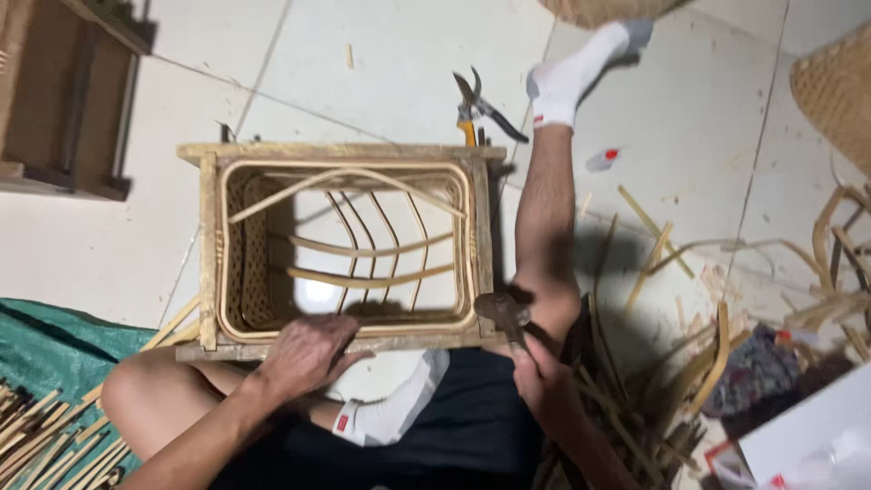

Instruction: The person sits on the floor and weaves thin bamboo strips into a rectangular basket frame. They use a hammer to tap the strips into place and a utility knife to trim excess material, gradually building up the basket's structure.

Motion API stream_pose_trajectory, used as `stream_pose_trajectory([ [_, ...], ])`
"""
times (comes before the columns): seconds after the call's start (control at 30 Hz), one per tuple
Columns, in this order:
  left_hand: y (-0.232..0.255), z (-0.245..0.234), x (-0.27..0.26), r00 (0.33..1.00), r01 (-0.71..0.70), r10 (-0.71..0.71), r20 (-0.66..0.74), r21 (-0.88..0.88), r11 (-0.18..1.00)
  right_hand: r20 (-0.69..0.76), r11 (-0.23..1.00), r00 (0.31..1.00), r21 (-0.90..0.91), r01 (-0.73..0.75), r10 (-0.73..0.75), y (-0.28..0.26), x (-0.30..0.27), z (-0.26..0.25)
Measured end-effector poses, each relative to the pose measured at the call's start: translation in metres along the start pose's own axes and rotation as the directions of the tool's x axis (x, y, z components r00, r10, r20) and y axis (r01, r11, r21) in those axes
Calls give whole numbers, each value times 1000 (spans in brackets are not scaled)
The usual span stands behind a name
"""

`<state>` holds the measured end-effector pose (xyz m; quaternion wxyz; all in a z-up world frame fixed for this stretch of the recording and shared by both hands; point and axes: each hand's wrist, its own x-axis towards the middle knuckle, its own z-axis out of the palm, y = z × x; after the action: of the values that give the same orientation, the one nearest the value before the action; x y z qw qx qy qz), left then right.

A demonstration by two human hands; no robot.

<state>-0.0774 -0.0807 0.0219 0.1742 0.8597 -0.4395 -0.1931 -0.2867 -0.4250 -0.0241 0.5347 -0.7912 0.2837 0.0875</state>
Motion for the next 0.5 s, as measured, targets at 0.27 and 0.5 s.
stream_pose_trajectory([
  [0.27, -35, -66, 87, 853, -167, 135, -505, -20, 986, 47, 713, 779, -369, 596, -626, -101, 112, -37],
  [0.5, -81, -81, 217, 902, 109, -47, -429, 121, 987, 180, 967, 953, -29, 252, -243, -182, 184, -12],
])
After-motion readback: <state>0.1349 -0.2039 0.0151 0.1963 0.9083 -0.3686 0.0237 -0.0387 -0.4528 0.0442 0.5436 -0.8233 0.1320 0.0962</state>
